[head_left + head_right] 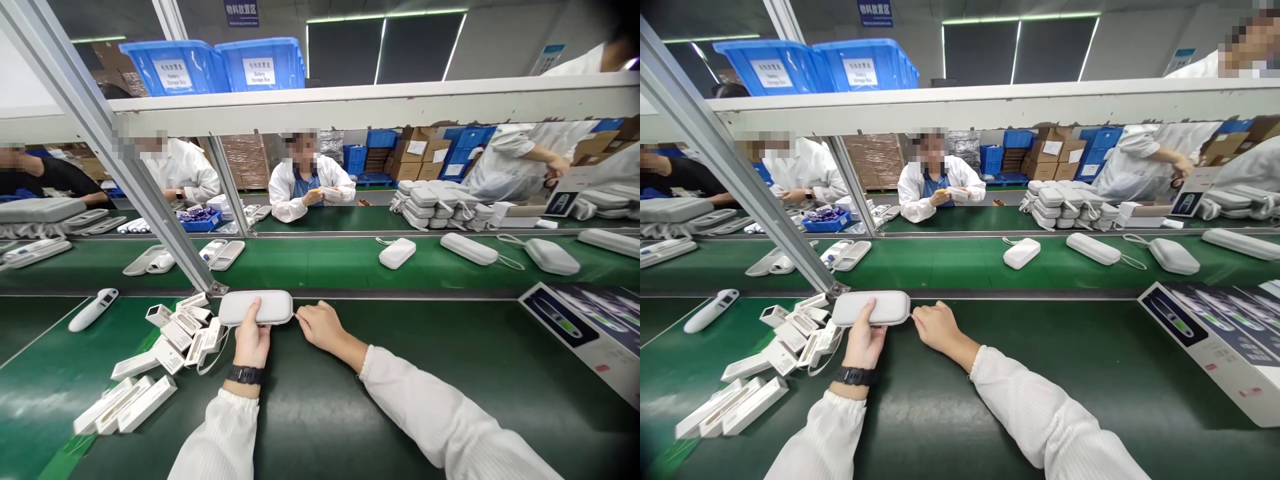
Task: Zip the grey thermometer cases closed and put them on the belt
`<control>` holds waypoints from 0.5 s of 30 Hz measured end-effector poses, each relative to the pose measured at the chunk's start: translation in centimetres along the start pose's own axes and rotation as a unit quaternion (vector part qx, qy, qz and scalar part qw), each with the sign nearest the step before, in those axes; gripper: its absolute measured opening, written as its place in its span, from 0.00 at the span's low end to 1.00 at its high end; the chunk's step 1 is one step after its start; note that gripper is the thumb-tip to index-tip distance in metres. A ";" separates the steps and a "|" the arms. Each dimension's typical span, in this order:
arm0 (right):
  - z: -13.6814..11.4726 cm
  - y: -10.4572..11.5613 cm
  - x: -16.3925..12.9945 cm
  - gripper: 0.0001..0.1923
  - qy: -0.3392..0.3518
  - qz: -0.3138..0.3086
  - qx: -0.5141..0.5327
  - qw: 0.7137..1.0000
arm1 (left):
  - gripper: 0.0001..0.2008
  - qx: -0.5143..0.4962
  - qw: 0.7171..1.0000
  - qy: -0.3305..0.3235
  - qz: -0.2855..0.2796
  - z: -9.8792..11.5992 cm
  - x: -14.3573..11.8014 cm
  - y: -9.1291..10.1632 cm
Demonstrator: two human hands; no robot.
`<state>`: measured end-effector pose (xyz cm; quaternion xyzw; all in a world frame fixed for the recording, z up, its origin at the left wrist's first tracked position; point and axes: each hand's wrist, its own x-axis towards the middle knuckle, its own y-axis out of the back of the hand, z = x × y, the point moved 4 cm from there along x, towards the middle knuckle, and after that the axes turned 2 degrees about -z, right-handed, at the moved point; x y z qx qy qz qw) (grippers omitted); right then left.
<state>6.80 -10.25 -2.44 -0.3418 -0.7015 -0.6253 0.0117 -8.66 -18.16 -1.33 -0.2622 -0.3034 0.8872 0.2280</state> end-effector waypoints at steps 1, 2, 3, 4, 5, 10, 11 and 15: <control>0.6 0.1 0.1 0.12 -0.003 -0.001 -0.007 1.000 | 0.20 0.008 1.000 0.006 -0.003 -0.2 0.0 0.0; 1.2 0.2 0.2 0.12 -0.006 -0.001 -0.011 1.000 | 0.20 0.018 1.000 0.018 -0.010 -0.5 0.1 0.1; 1.8 0.3 0.3 0.12 -0.009 0.000 -0.014 1.000 | 0.19 0.029 0.999 0.034 -0.020 -0.8 0.2 0.1; 2.4 0.5 0.3 0.12 -0.011 0.000 -0.015 1.000 | 0.19 0.040 0.997 0.051 -0.031 -1.2 0.2 0.1; 2.9 0.7 0.3 0.12 -0.009 0.000 -0.014 1.000 | 0.19 0.049 0.996 0.065 -0.041 -1.5 0.4 0.1; 4.1 1.4 0.0 0.12 0.029 -0.006 0.004 1.000 | 0.16 0.134 0.975 0.136 -0.115 -2.4 0.3 0.0; 4.1 1.5 -0.1 0.12 0.040 -0.008 0.013 0.999 | 0.16 0.156 0.966 0.154 -0.136 -2.6 0.0 -0.1; 4.5 2.3 -0.4 0.14 0.056 -0.010 0.044 0.997 | 0.20 0.224 0.919 0.229 -0.229 -3.0 -2.0 -0.1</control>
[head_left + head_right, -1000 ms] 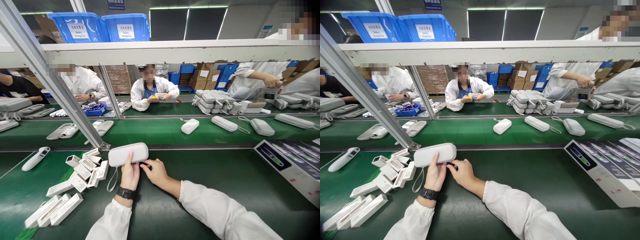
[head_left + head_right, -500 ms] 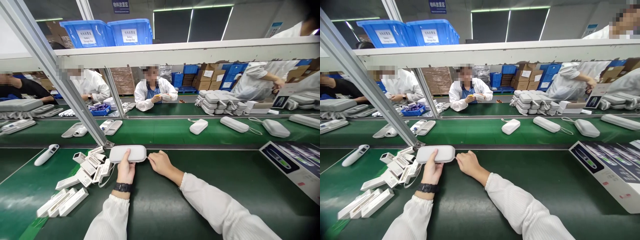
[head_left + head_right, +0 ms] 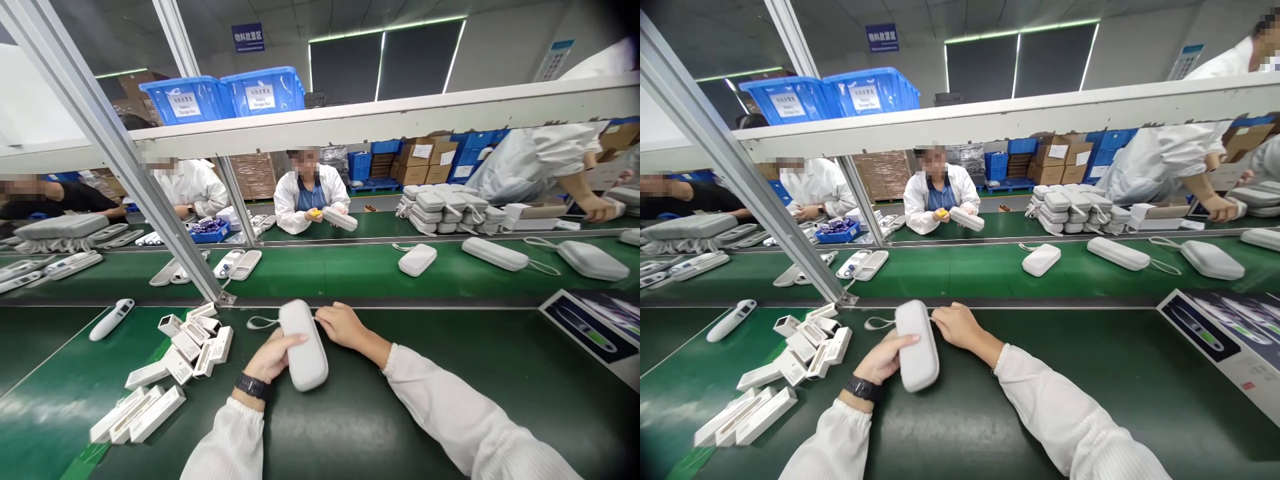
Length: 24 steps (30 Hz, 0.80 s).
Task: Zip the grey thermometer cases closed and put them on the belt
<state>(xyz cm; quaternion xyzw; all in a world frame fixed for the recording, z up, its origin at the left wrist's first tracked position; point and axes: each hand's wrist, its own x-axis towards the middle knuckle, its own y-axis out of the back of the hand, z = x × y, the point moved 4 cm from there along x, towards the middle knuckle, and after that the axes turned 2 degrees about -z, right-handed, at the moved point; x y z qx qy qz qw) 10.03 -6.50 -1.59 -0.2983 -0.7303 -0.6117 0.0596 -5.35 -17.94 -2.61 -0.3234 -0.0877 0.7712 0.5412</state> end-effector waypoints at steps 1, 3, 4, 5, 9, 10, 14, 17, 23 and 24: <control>0.1 0.3 -0.2 0.14 -0.001 -0.001 0.008 1.000 | 0.21 0.030 0.999 0.017 -0.030 -0.1 -0.4 -0.2; 0.3 1.1 -0.6 0.14 0.005 -0.012 0.024 1.000 | 0.23 0.090 0.992 0.041 -0.083 -0.1 -0.9 -0.4; 0.3 1.4 -0.9 0.14 0.014 -0.022 0.033 0.999 | 0.24 0.114 0.987 0.047 -0.102 0.0 -1.1 -0.3; 0.3 1.7 -1.1 0.14 0.023 -0.032 0.041 0.998 | 0.26 0.133 0.983 0.052 -0.116 0.1 -1.3 -0.3; 0.5 2.4 -1.8 0.15 0.038 -0.038 0.047 0.997 | 0.28 0.176 0.973 0.049 -0.138 0.3 -1.4 -0.5; 0.6 2.5 -1.9 0.16 0.038 -0.032 0.042 0.998 | 0.28 0.177 0.974 0.043 -0.134 0.2 -1.3 -0.6; 0.8 2.8 -1.9 0.15 0.042 -0.016 0.020 0.999 | 0.26 0.167 0.978 0.034 -0.122 -0.2 -1.2 -1.0; 0.1 3.0 -1.8 0.13 0.049 -0.008 -0.003 0.999 | 0.25 0.150 0.981 0.027 -0.119 -0.4 -1.0 -1.1; -1.0 2.9 -1.9 0.11 0.061 -0.031 -0.034 0.997 | 0.26 0.106 0.990 -0.010 -0.096 -0.3 -0.8 -1.3; -0.8 3.0 -1.9 0.12 0.063 -0.033 -0.034 0.997 | 0.26 0.114 0.989 -0.005 -0.098 -0.3 -0.8 -1.4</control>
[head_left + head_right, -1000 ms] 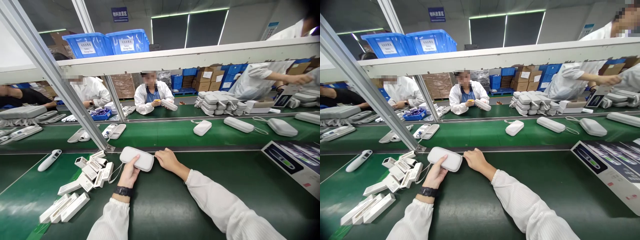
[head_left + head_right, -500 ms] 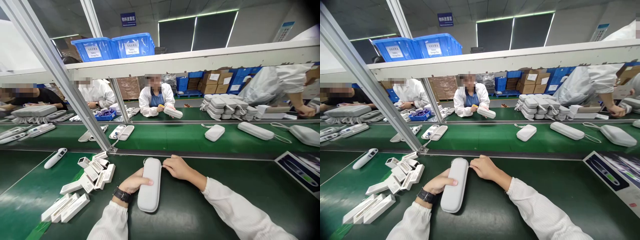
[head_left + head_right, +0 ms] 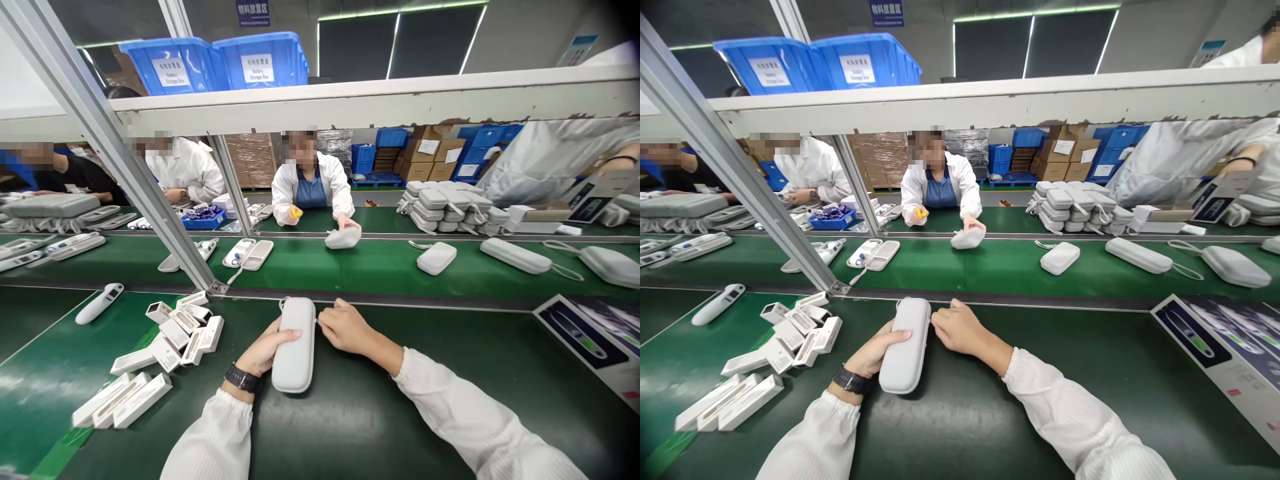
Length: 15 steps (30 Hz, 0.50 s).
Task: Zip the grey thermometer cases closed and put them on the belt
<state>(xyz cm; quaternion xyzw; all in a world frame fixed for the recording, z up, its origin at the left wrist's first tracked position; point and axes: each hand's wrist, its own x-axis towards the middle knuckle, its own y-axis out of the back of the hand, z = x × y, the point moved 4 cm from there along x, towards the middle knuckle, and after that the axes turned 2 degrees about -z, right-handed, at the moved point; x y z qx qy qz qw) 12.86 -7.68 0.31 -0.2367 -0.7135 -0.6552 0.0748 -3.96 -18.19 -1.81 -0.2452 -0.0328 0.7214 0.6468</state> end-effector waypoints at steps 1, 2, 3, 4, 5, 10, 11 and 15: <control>0.3 0.1 0.0 0.12 0.000 -0.001 0.001 1.000 | 0.27 0.011 1.000 0.008 -0.007 0.0 -0.1 -0.1; 0.7 0.2 0.0 0.12 0.000 0.000 0.004 1.000 | 0.27 0.023 0.999 0.017 -0.018 0.1 -0.2 -0.1; 1.1 0.3 0.0 0.13 0.003 0.001 0.007 1.000 | 0.28 0.035 0.999 0.025 -0.028 0.1 -0.3 -0.1; 1.3 0.3 -0.1 0.13 0.007 0.001 0.009 1.000 | 0.28 0.043 0.998 0.031 -0.035 0.1 -0.4 0.0; 1.5 0.4 -0.1 0.13 0.011 0.002 0.011 1.000 | 0.28 0.047 0.997 0.035 -0.041 0.1 -0.5 0.0; 1.0 0.6 -0.3 0.11 0.006 0.024 -0.003 1.000 | 0.33 0.025 0.998 0.027 -0.049 -0.2 -0.2 -0.2; 0.7 0.7 -0.3 0.11 0.000 0.028 -0.005 1.000 | 0.32 0.013 0.999 0.024 -0.044 -0.3 0.0 -0.4; -0.5 0.6 -0.3 0.10 -0.011 0.027 0.006 1.000 | 0.24 -0.036 0.999 0.010 0.011 -0.8 0.6 -0.6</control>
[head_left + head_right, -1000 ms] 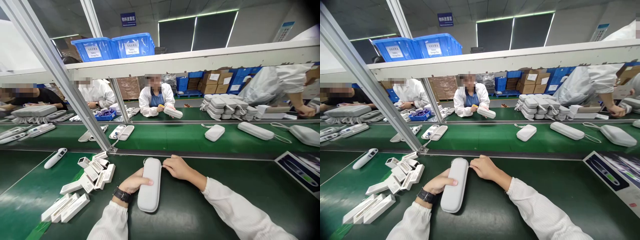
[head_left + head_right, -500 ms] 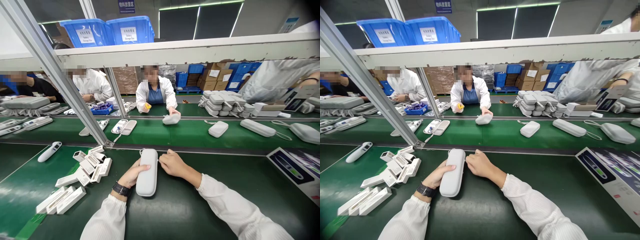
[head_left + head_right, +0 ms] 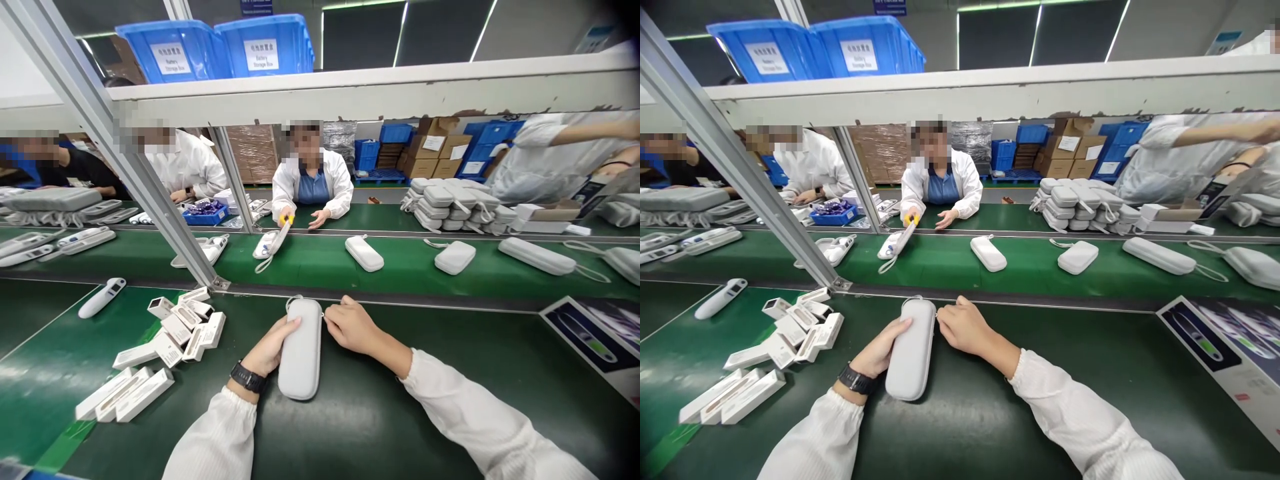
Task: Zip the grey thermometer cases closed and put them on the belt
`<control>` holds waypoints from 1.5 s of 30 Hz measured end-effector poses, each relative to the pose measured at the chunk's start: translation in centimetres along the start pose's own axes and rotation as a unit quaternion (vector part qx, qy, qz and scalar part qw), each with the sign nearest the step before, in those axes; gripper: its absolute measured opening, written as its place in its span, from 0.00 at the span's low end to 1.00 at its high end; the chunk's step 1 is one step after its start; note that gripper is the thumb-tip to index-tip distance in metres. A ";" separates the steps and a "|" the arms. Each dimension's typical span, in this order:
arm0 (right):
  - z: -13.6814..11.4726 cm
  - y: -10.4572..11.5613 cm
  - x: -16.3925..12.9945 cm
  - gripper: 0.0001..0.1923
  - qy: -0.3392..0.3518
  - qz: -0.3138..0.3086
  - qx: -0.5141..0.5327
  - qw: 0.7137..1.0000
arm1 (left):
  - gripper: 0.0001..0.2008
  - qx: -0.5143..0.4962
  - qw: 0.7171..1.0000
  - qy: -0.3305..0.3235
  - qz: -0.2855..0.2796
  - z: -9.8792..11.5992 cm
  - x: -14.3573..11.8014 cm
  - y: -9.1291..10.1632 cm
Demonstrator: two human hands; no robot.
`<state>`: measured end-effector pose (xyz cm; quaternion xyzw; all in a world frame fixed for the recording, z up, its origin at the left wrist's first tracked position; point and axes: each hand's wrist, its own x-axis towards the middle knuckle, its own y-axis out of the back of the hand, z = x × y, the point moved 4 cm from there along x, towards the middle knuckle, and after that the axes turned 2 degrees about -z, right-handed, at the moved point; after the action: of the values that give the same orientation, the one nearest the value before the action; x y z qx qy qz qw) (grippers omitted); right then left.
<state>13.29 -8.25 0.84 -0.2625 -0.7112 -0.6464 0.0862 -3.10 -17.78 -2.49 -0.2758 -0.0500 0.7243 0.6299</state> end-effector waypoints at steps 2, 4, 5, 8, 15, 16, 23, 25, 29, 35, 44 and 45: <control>-0.6 -0.1 -0.1 0.10 -0.003 -0.001 0.007 1.000 | 0.22 -0.014 1.000 -0.016 0.021 0.0 0.2 0.1; -1.1 -0.2 -0.2 0.10 -0.002 -0.004 0.011 1.000 | 0.20 -0.016 0.999 -0.033 0.031 0.1 0.3 0.2; -1.2 -0.2 -0.3 0.10 0.000 -0.008 0.011 1.000 | 0.20 -0.014 0.999 -0.037 0.036 0.2 0.3 0.3; -1.2 -0.2 -0.2 0.09 0.018 -0.025 0.009 0.999 | 0.20 -0.007 0.998 -0.038 0.055 0.4 0.2 0.3; 2.0 0.3 0.8 0.12 0.004 -0.024 0.028 0.999 | 0.23 0.056 0.998 0.015 0.021 0.2 -0.1 -1.0; 2.0 0.5 0.9 0.13 0.005 -0.032 0.052 0.998 | 0.23 0.077 0.997 0.025 -0.002 0.1 -0.2 -1.1; -0.7 1.4 0.6 0.14 0.026 -0.246 0.406 0.880 | 0.25 0.180 0.934 0.130 -0.279 -1.4 -2.0 -3.0; -1.1 0.5 0.2 0.16 0.022 -0.321 0.509 0.799 | 0.24 0.200 0.911 0.158 -0.326 -1.9 -2.5 -3.6; -0.7 -2.3 -0.4 0.22 -0.040 -0.369 0.629 0.683 | 0.22 0.220 0.895 0.170 -0.348 -2.1 -2.9 -3.8; 0.2 -3.7 0.1 0.28 -0.235 -0.081 0.715 0.653 | 0.27 0.018 0.998 -0.056 -0.005 1.0 -1.4 -1.8; 3.7 -5.7 2.7 0.28 -0.397 -0.020 0.410 0.821 | 0.24 -0.027 0.987 -0.105 0.121 0.9 0.0 0.2; 6.1 -5.1 3.3 0.26 -0.443 -0.003 0.314 0.840 | 0.23 -0.004 0.989 -0.085 0.117 0.7 -0.1 0.2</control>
<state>9.35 -1.69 -3.05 -0.4774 -0.8392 -0.2036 -0.1623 -3.60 -17.67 -1.95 -0.2201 -0.0736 0.8137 0.5329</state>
